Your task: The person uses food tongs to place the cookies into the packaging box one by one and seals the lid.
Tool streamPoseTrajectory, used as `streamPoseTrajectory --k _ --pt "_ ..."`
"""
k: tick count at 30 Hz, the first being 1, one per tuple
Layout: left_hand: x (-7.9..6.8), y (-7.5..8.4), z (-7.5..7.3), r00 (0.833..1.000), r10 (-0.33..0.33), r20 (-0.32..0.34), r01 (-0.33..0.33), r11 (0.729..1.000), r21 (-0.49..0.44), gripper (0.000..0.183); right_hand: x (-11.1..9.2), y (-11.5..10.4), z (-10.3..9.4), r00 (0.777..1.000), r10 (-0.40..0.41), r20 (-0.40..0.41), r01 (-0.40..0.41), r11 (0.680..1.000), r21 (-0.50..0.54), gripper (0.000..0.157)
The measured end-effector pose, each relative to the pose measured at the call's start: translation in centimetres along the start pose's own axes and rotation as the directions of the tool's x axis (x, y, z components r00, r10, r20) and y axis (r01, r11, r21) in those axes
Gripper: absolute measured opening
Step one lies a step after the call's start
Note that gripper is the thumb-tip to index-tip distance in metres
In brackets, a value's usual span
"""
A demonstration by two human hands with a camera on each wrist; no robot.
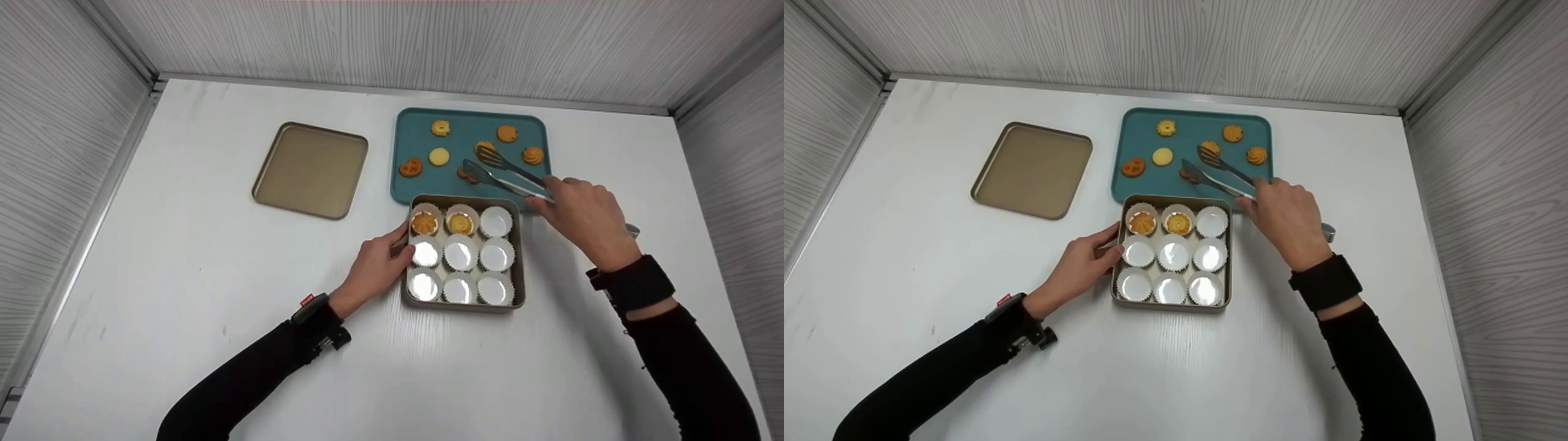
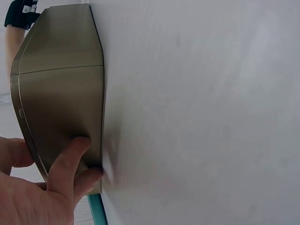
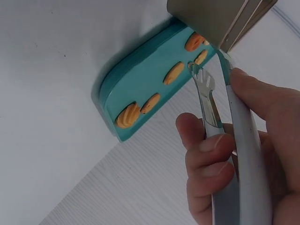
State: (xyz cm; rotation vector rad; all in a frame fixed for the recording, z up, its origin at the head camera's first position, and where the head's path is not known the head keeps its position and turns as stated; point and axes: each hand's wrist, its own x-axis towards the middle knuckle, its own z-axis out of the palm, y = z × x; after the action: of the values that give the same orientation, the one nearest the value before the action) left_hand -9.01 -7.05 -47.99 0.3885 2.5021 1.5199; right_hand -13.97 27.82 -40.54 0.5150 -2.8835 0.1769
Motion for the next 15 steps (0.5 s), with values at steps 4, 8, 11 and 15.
streamPoseTrajectory --k 4,8,11,15 --pt "-0.1 0.1 0.0 1.000 -0.020 0.006 0.020 1.000 -0.002 0.056 0.1 0.4 0.6 1.000 -0.003 0.004 0.003 1.000 0.020 0.041" --pt "-0.1 0.1 0.0 1.000 -0.028 0.008 0.028 1.000 0.010 0.057 0.3 0.8 1.1 0.999 -0.003 0.043 0.001 1.000 0.026 0.042" --pt "-0.1 0.2 0.0 1.000 -0.026 0.010 0.026 1.000 0.012 0.057 0.3 1.1 1.5 0.998 0.000 0.063 -0.002 1.000 0.031 0.043" --pt "-0.1 0.2 -0.1 1.000 -0.026 0.008 0.026 1.000 0.005 0.057 0.3 1.6 1.9 0.998 -0.001 0.060 -0.002 0.999 0.046 0.039"
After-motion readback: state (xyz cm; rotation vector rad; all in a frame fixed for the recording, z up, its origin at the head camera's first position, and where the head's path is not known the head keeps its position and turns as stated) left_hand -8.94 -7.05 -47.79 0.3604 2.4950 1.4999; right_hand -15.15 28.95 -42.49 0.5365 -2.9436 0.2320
